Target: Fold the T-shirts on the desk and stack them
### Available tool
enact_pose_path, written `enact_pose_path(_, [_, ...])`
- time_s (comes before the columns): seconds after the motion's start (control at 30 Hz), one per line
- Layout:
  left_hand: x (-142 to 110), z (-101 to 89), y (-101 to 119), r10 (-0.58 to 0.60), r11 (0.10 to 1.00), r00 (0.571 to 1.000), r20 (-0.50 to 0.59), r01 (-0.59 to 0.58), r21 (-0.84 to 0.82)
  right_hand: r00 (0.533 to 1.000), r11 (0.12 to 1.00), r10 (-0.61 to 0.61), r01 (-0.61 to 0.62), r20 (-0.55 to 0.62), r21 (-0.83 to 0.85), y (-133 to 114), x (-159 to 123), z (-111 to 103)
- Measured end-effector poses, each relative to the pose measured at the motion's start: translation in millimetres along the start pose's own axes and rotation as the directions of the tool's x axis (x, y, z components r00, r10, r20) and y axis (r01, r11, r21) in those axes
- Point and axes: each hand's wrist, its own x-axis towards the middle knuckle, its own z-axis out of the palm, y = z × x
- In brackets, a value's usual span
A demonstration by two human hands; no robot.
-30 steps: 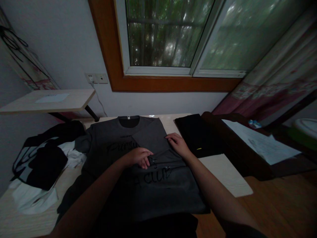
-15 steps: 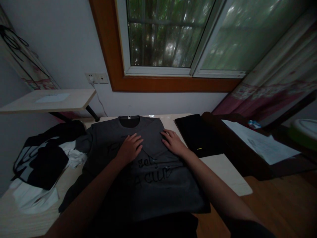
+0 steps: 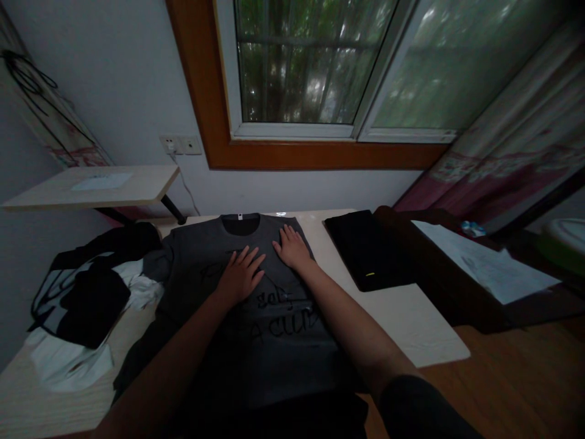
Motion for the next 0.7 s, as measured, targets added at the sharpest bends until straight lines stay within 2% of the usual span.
enact_pose_path(0.13, [-1, 2.2, -22, -0.077, 0.997, 0.997, 0.013, 0.077, 0.009, 1.0, 1.0, 0.01, -0.01, -0.007, -0.009, 8, 0, 0])
enact_pose_path(0.27, [-5, 0.5, -61, -0.178, 0.984, 0.983, 0.047, 0.176, 0.037, 0.998, 0.999, 0.038, -0.038, -0.041, -0.012, 16, 1, -3])
enact_pose_path(0.37, [-12, -1.8, -92, -0.267, 0.96, 0.963, 0.029, 0.264, 0.09, 0.997, 0.999, 0.042, -0.044, -0.065, -0.018, 19, 0, -5])
enact_pose_path(0.47, [-19, -2.5, -114, -0.36, 0.926, 0.933, 0.015, 0.355, 0.126, 0.993, 0.998, 0.065, -0.067, -0.097, -0.02, 20, -3, -9])
enact_pose_path(0.57, [-22, -1.1, -122, -0.397, 0.908, 0.918, -0.013, 0.395, 0.139, 0.98, 0.991, 0.125, -0.132, -0.154, -0.031, 22, -10, -16])
enact_pose_path(0.7, [-22, 1.0, -119, -0.39, 0.908, 0.92, -0.05, 0.392, 0.147, 0.946, 0.96, 0.238, -0.263, -0.219, -0.095, 25, -20, -27])
